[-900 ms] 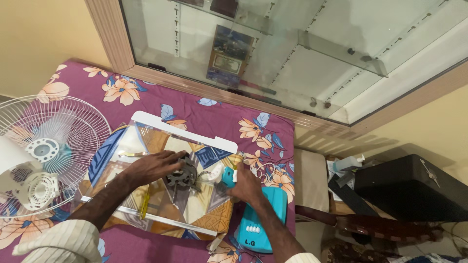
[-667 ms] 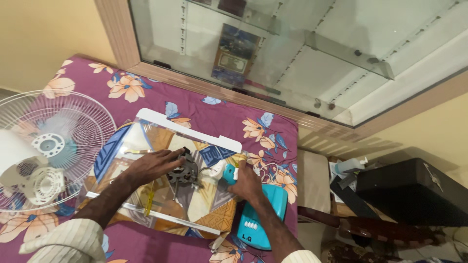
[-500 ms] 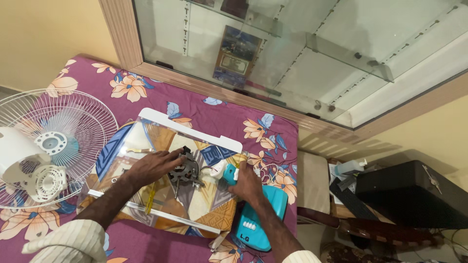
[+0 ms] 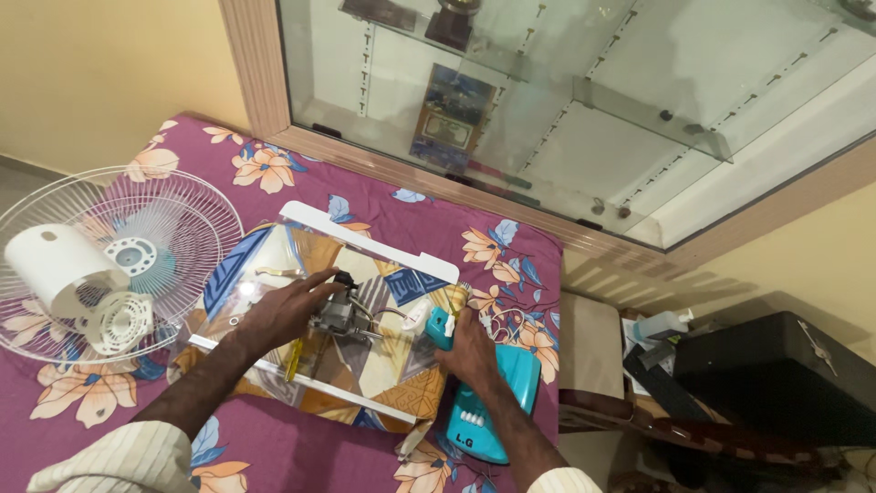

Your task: The person works on a disassembled electric fan motor and housing on a table. They repeatedly attach and detach a white plastic component to the motor shaft, then use a screwdriver to tighten a screw on the motor assembly. The fan cage and blades remain disassembled on the table.

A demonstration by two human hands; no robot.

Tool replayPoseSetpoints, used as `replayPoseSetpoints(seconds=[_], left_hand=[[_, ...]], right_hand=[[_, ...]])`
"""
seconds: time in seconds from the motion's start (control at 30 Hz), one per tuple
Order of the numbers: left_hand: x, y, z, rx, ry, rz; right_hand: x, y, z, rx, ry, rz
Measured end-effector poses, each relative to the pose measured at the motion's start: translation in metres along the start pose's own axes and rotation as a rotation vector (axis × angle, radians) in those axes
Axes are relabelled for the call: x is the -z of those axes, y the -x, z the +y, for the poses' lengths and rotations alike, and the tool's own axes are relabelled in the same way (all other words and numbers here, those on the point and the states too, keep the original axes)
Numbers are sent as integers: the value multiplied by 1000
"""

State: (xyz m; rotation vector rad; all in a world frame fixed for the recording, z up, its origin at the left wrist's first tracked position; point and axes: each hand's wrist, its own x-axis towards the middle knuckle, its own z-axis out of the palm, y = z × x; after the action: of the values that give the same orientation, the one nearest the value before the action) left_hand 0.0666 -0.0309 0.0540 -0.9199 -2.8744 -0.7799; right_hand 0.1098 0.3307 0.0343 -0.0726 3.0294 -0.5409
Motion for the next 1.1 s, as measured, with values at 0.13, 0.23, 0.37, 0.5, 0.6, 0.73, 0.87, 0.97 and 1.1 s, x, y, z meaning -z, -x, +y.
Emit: replayPoseSetpoints(seconds=[0.13,0.23,0.37,0.5,0.6,0.73,0.87,0.97,1.1], left_hand=[[-6,1,7,-62,-86,143],[-21,8,22,-10,-185,205],[-53,17,66,-65,-68,182],[-76,16,106,-119,-24,43],[-83,4,119,-68,73,57],[-88,-11,120,140,274,-122],[-97,-23,115,168,384,-125],[-110,-22,115,220,397,-110],[-117,-26,112,-40,455,33]], right_hand=[[5,-1,-11,-6,-4,-38],[0,10,-15,6,20,-93],[-7,18,-13,100,-6,-77],[-8,23,-8,295,85,-95],[0,31,-9,376,-43,-20],[14,55,-3,324,-135,90],[24,69,2,60,-171,-91],[33,75,3,159,-222,-107],[47,73,-4,192,-175,-152]])
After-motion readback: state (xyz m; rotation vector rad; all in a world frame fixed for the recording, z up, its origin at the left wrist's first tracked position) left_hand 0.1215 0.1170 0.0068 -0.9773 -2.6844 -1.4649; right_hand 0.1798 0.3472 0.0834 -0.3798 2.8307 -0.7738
